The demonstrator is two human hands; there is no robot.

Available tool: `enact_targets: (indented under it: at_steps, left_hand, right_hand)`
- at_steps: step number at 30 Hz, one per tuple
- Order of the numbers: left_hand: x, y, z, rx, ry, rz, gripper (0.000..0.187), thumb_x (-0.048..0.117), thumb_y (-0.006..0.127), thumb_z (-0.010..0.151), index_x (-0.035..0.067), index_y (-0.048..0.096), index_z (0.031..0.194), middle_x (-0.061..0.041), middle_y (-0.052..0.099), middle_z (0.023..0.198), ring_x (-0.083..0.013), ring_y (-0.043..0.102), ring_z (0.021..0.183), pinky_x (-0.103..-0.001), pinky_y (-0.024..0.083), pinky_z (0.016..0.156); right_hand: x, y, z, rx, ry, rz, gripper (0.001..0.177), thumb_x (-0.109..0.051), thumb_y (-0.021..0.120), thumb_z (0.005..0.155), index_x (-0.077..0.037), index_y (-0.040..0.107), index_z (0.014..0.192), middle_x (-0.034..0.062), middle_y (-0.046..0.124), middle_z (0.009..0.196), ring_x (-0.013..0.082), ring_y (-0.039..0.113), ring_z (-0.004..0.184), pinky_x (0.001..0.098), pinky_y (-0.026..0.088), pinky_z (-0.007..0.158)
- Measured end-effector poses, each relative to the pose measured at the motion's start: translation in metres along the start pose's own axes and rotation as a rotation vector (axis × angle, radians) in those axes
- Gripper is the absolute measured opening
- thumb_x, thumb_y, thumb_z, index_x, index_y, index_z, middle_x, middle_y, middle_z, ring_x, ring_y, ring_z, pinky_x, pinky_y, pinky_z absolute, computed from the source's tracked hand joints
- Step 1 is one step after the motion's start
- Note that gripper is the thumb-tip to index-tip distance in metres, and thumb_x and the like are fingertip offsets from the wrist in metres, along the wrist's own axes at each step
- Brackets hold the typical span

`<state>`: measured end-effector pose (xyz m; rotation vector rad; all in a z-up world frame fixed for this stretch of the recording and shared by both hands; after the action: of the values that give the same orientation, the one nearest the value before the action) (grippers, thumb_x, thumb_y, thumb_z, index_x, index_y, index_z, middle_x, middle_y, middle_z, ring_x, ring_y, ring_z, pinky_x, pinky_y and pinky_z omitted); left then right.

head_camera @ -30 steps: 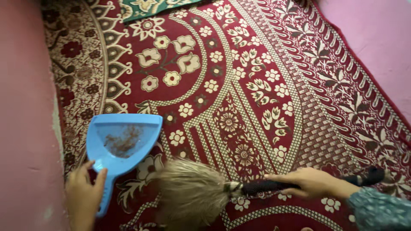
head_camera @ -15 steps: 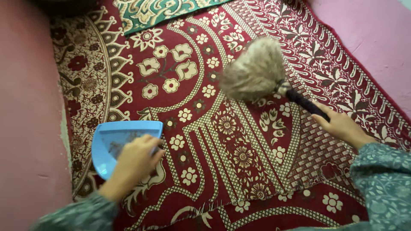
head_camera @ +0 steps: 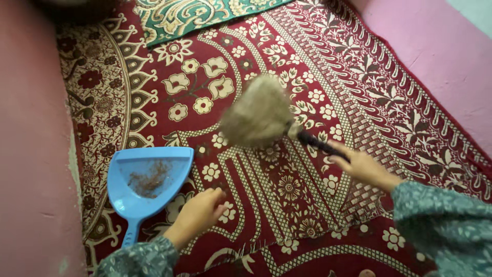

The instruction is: The person sweeps debris from a rug into a blue dustpan using a hand broom, moving the pan along the floor to collect hair and dust.

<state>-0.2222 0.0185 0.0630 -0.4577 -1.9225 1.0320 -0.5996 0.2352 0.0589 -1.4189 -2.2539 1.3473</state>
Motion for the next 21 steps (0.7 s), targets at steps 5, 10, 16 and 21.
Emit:
enact_targets:
  at_steps: [5, 10, 16, 21]
  left_hand:
    - [0.046, 0.007, 0.037, -0.119, -0.134, -0.487, 0.060, 0.042, 0.064, 0.092, 0.003, 0.058, 0.136, -0.017, 0.069, 0.129, -0.0258, 0.071, 0.117, -0.039, 0.057, 0.099]
    - [0.107, 0.008, 0.089, -0.050, -0.073, -0.960, 0.086, 0.047, 0.061, 0.102, 0.010, 0.011, 0.161, -0.023, 0.043, 0.151, -0.0327, 0.049, 0.138, -0.046, 0.043, 0.109]
    - [0.045, -0.001, 0.093, 0.403, -0.309, -1.137, 0.062, 0.018, 0.066, 0.097, 0.005, 0.042, 0.153, -0.016, 0.059, 0.096, -0.0216, 0.058, 0.073, -0.036, 0.050, 0.060]
    - [0.032, -0.025, 0.037, 0.277, -0.178, -0.602, 0.068, 0.019, 0.065, 0.092, 0.017, 0.036, 0.153, -0.009, 0.065, 0.092, -0.0158, 0.062, 0.055, -0.032, 0.052, 0.051]
  right_hand:
    - [-0.049, -0.019, -0.004, 0.355, -0.174, 0.139, 0.065, -0.040, 0.058, 0.098, -0.023, 0.037, 0.157, 0.0136, 0.074, 0.086, 0.0219, 0.066, 0.057, 0.0344, 0.054, 0.056]
    - [-0.149, 0.036, -0.062, 0.086, -0.715, 0.455, 0.079, -0.029, 0.052, 0.097, -0.017, 0.018, 0.167, 0.0120, 0.058, 0.148, 0.0248, 0.070, 0.119, 0.0346, 0.059, 0.098]
    - [-0.149, 0.006, -0.062, 0.500, -0.916, 0.181, 0.059, -0.020, 0.058, 0.099, -0.007, 0.040, 0.154, 0.0170, 0.046, 0.155, 0.0315, 0.050, 0.137, 0.0451, 0.048, 0.111]
    - [-0.022, -0.095, 0.000, 1.061, -0.771, 0.154, 0.039, -0.030, 0.048, 0.115, -0.004, 0.052, 0.143, 0.0184, 0.055, 0.139, 0.0314, 0.051, 0.132, 0.0461, 0.041, 0.116]
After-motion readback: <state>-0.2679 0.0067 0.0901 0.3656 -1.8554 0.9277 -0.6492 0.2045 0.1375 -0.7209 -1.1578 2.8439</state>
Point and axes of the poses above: each hand's wrist, its own z-axis towards the middle knuckle, its own y-axis out of the palm, x = y × z, the point moved 6 cm from there along z, towards the middle knuckle
